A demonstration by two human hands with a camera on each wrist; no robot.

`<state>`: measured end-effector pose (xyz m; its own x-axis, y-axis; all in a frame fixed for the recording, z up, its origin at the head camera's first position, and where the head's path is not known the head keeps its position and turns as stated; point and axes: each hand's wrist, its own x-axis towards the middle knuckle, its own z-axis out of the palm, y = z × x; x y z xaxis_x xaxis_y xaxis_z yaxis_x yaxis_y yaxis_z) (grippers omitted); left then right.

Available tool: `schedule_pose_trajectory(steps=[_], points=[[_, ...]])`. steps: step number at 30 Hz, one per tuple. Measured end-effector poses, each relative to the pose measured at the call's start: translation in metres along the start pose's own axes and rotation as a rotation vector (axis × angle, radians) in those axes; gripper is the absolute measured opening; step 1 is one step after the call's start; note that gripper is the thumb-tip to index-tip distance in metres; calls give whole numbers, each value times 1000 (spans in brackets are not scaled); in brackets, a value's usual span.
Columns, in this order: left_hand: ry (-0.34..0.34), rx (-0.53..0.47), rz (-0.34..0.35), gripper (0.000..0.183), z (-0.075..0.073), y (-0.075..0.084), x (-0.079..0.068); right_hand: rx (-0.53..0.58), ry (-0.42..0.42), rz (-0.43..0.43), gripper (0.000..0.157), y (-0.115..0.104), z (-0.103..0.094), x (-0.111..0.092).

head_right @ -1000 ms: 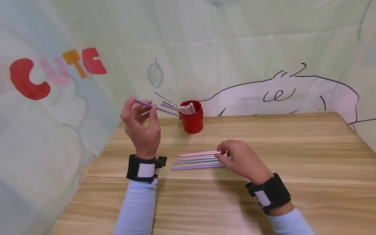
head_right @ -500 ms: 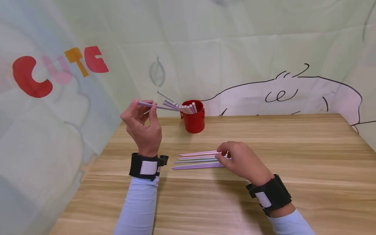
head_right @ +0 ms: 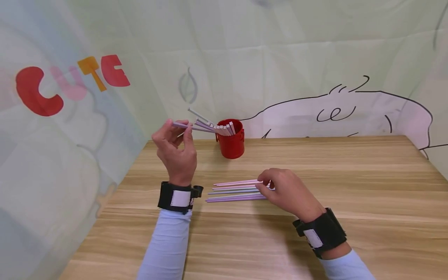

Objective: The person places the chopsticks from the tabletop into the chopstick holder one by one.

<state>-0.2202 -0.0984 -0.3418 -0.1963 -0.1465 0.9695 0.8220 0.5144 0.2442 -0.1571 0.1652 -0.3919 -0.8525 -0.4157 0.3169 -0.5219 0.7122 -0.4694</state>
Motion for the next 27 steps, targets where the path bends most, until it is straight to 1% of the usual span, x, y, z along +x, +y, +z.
schedule_pose_trajectory(steps=[6,9,14,16,17,19,22,27], points=[[-55,42,-31,47,0,-1,-1,0,4,-9,12,-2,-1,1],[-98,86,-69,42,0,-2,-2,1,-1,-5,12,-4,-1,2],[-244,291,-194,26,-1,-5,-5,9,-11,1,10,-5,-2,3],[-275,363,-233,25,-2,-5,-5,10,-15,0,10,-6,-2,2],[-271,376,-246,25,-3,-5,-5,10,-15,-2,10,-6,-2,2],[-247,373,-259,25,-5,-4,-5,10,-13,-5,10,-5,-2,1],[-225,332,-245,25,-6,-2,-3,0,-6,-5,10,-5,-3,-1],[-253,292,-220,23,-7,1,-2,2,-3,12,10,-3,-2,-3]])
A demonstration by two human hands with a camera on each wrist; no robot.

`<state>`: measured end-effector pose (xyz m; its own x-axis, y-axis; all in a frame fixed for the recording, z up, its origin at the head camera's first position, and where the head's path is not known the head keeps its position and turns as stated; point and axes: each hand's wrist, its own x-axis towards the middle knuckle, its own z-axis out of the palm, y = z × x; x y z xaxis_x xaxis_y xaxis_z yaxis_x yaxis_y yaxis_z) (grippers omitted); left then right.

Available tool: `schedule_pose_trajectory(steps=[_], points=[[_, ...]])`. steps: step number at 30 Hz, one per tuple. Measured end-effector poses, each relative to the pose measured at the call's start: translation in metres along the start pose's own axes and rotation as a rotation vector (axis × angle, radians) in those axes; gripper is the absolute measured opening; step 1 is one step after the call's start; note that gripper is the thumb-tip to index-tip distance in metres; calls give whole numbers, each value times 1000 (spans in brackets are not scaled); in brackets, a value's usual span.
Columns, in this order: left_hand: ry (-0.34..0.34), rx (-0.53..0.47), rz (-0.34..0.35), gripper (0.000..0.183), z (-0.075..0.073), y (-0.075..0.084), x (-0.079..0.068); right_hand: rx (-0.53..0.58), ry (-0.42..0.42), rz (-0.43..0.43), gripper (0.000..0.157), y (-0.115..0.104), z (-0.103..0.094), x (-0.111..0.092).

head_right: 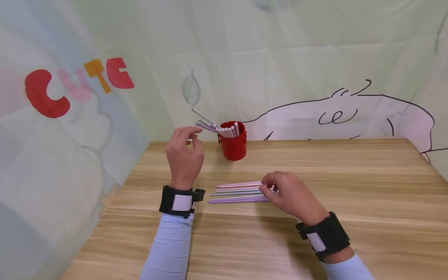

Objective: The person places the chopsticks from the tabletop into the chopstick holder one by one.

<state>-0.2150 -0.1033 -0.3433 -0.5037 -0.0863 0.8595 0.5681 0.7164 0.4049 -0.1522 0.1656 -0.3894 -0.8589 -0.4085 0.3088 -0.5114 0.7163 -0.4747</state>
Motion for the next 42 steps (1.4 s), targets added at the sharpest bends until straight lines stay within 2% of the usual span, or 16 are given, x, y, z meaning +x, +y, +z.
schedule_pose_trajectory(steps=[7,16,21,25,30,34,42], points=[[-8,-39,49,20,-5,7,0,-34,17,16,7,18,2,-10],[-91,-86,116,19,-6,17,2,-167,-10,65,8,55,3,-35],[-121,-97,133,19,-4,20,1,-143,-15,94,15,65,7,-44],[-126,-104,133,17,-4,22,0,-120,-40,78,15,67,7,-43],[-144,-102,146,18,-6,22,2,-143,-64,52,14,63,9,-34],[-161,-105,144,18,-9,23,2,-171,-104,72,14,64,12,-26],[-184,-137,154,19,-3,29,-2,-94,-203,113,12,72,9,-29]])
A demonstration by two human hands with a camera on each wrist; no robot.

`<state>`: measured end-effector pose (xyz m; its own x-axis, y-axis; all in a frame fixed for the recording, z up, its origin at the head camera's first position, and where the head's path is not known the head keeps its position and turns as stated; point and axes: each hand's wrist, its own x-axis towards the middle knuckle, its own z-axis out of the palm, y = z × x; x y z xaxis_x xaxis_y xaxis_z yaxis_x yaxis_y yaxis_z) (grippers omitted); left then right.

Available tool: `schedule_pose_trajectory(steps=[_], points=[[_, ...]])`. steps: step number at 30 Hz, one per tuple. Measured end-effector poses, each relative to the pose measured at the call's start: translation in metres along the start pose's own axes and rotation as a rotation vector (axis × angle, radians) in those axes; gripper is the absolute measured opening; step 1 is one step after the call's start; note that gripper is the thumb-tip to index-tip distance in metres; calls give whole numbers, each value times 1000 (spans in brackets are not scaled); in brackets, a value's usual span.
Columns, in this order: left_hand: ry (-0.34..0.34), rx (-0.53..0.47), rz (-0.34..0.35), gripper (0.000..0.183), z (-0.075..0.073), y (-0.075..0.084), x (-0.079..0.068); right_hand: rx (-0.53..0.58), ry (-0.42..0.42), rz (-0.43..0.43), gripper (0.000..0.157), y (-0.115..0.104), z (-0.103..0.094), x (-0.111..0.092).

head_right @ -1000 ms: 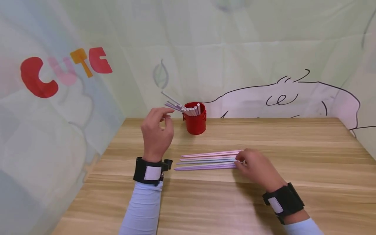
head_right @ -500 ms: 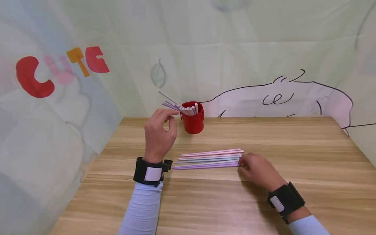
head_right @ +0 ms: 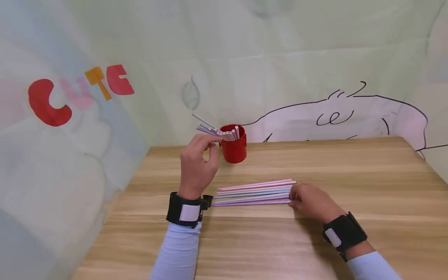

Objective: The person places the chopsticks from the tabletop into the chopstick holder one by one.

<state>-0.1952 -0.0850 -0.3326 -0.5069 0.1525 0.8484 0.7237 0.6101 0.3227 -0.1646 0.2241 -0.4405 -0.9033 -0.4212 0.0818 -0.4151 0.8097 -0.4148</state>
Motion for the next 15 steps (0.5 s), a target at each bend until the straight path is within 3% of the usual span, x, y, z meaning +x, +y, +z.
schedule_pose_trajectory(steps=[5,10,15], points=[[-22,11,6,20,3,2,-1,9,-27,1,13,0,-5,1],[7,6,21,20,4,1,-1,80,-41,-38,14,0,-12,-1],[26,13,49,20,3,2,0,156,-75,-24,12,-12,-26,-2]])
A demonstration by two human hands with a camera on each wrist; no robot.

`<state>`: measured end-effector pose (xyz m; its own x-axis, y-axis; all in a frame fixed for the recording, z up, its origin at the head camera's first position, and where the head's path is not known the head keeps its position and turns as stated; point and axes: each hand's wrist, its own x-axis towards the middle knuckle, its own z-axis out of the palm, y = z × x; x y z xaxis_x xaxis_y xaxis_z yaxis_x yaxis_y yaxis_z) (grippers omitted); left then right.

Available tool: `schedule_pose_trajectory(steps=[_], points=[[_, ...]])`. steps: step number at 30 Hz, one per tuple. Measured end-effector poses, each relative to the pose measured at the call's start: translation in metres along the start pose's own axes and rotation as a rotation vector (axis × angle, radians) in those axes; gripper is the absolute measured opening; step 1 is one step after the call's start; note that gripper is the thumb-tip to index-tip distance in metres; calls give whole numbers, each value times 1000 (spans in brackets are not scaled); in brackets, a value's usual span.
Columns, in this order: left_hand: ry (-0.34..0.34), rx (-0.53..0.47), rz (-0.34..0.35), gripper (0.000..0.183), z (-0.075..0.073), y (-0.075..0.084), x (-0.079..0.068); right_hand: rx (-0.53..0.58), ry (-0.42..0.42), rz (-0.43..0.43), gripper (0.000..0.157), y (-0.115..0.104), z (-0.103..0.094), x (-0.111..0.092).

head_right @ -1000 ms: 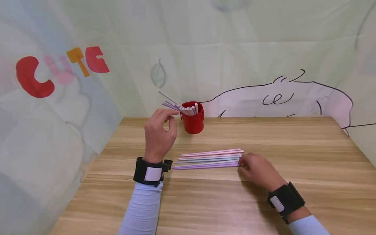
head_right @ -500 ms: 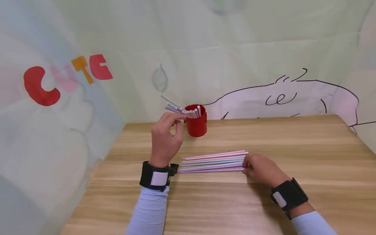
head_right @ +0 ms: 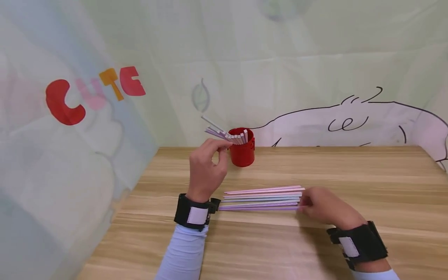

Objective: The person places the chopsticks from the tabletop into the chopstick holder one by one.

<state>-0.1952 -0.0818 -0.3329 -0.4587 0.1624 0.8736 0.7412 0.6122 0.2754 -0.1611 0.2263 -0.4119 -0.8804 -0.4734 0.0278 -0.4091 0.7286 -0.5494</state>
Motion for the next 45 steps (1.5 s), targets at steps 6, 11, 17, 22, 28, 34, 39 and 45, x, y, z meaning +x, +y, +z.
schedule_pose_trajectory(steps=[6,11,17,22,28,34,39,45], points=[[9,11,20,19,6,3,2,11,35,32,13,-19,-19,-4],[43,-5,49,17,10,7,4,30,77,48,11,-35,-32,-6],[31,-11,69,15,12,13,4,46,249,-16,7,-59,-44,-11],[16,9,85,13,7,20,4,24,460,-198,19,-79,-42,-11],[5,-8,126,13,3,31,1,49,583,-393,28,-91,-34,-6],[-114,-58,225,15,6,49,3,84,613,-442,31,-94,-31,-9],[-294,-129,276,20,11,61,3,88,644,-467,12,-94,-31,-9],[-418,-170,268,32,17,68,0,80,693,-483,26,-95,-32,-9]])
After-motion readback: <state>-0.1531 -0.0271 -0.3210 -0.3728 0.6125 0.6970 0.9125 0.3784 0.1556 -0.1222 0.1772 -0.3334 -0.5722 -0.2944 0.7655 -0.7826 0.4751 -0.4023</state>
